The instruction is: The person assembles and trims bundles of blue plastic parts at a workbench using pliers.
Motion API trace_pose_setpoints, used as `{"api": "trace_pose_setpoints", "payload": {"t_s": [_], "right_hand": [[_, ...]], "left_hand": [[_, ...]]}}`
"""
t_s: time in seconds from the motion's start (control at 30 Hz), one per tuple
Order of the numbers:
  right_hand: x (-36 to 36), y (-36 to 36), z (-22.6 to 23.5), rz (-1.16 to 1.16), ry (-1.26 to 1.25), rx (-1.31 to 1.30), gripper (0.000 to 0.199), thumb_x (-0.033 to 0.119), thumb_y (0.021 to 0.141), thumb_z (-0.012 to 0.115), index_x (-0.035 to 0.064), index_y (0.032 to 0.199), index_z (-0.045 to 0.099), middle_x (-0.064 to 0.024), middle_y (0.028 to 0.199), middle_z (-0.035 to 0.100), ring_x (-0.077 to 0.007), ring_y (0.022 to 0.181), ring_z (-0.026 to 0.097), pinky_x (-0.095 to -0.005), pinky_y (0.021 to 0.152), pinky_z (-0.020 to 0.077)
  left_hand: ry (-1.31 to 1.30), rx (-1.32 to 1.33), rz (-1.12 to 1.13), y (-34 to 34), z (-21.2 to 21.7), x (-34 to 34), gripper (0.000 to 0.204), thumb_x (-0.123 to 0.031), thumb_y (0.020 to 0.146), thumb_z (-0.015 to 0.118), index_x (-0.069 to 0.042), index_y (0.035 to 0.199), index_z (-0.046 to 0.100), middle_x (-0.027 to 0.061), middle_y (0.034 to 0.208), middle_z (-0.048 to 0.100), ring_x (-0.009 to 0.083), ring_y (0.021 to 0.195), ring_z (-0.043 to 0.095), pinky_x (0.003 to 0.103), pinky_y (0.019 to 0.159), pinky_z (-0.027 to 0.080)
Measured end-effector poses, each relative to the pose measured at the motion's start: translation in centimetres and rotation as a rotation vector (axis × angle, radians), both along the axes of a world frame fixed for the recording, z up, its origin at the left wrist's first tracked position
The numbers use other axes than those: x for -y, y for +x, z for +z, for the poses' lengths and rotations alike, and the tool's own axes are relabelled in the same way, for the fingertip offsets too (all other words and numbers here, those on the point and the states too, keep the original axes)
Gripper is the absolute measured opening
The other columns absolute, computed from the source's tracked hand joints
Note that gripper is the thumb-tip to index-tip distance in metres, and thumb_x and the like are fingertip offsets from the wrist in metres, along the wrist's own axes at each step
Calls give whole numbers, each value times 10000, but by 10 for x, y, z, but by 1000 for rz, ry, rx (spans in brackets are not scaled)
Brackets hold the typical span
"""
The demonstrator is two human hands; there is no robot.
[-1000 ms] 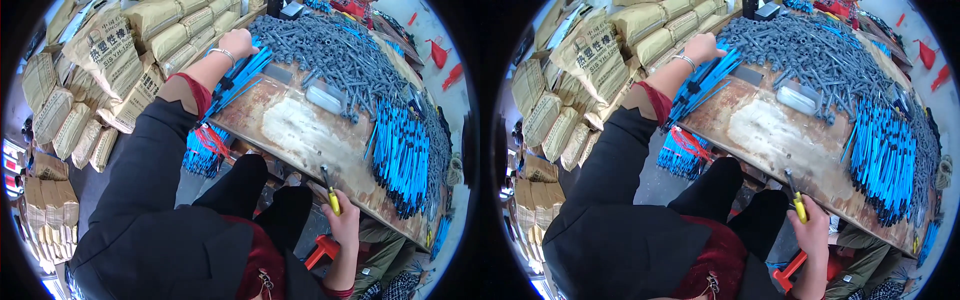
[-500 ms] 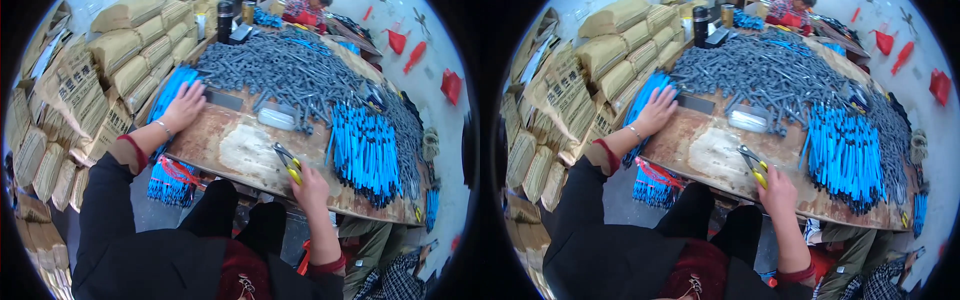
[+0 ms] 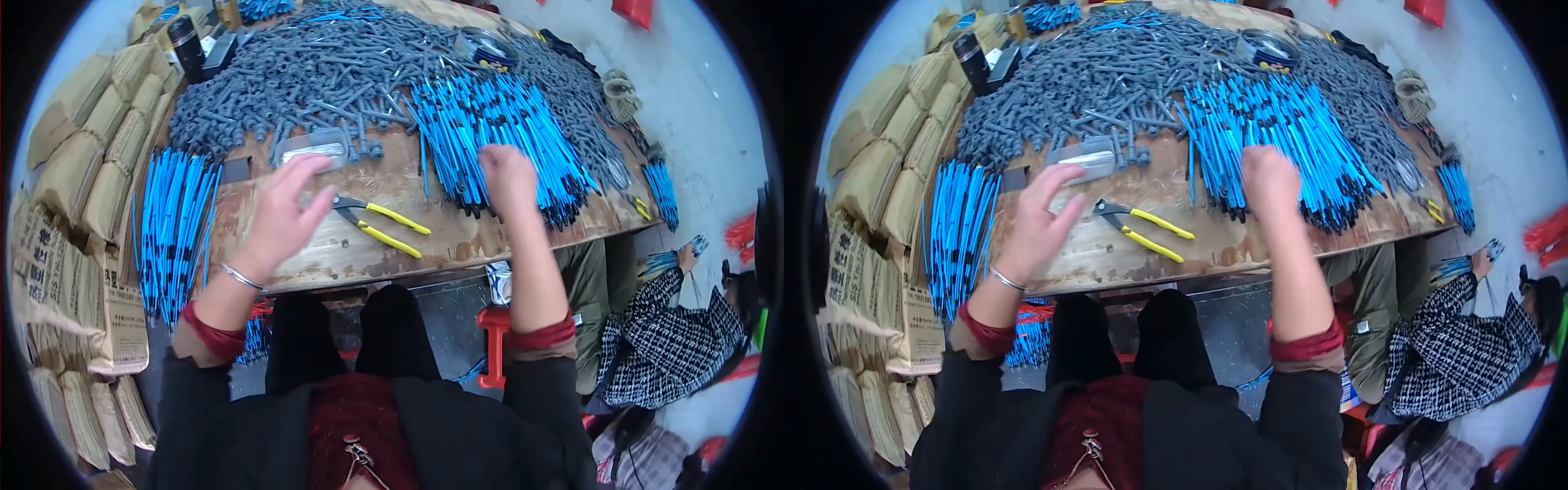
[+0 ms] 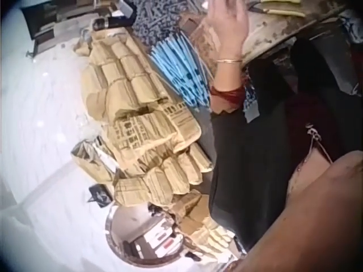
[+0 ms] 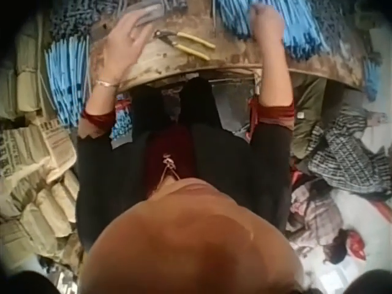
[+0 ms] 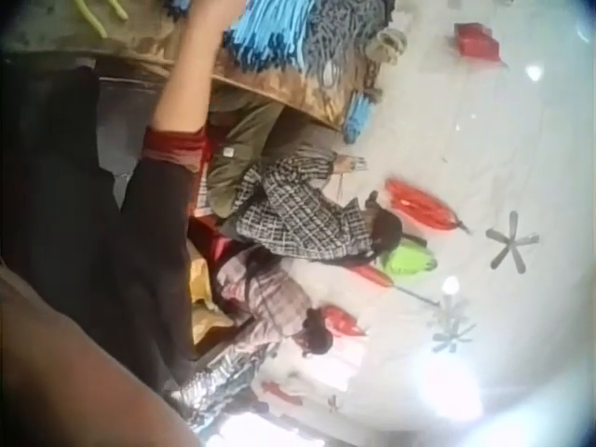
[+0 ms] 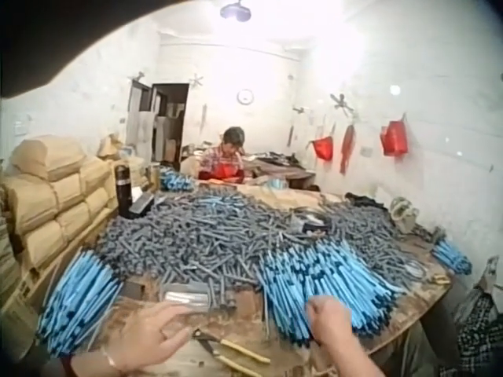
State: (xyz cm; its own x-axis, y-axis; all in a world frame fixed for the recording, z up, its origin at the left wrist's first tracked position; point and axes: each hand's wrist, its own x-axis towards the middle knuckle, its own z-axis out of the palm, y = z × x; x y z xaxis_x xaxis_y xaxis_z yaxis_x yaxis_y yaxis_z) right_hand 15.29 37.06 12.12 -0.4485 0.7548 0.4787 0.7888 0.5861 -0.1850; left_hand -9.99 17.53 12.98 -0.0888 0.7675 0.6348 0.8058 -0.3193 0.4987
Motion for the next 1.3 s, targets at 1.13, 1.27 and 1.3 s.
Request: {"api": "trace_pose_setpoints", "payload": {"t_s": [1.13, 1.27, 1.3], "right_hand": [[-85, -85, -12, -287, -92, 350, 133, 134, 728, 607, 68, 826, 669, -160, 922, 636, -317, 844, 634, -400, 741, 518], [-118, -67, 5, -121, -407, 728, 193, 102, 692, 617, 72, 871, 681, -177, 885, 647, -319, 816, 632, -368, 740, 508], [-116, -69, 4, -118, -406, 733, 193, 102, 692, 617, 72, 871, 681, -177, 885, 647, -319, 816, 632, -368, 740, 508]], "left_hand": [[115, 346, -39, 57, -88, 11, 279, -27, 745, 603, 5, 1010, 524, 144, 871, 585, 318, 817, 574, 374, 721, 475], [121, 308, -75, 57, -87, 9, 271, -22, 744, 598, 7, 1004, 527, 141, 873, 584, 317, 820, 573, 374, 721, 474], [120, 311, -72, 56, -87, 9, 271, -22, 744, 598, 7, 1004, 527, 141, 873, 584, 317, 820, 573, 374, 721, 474]]}}
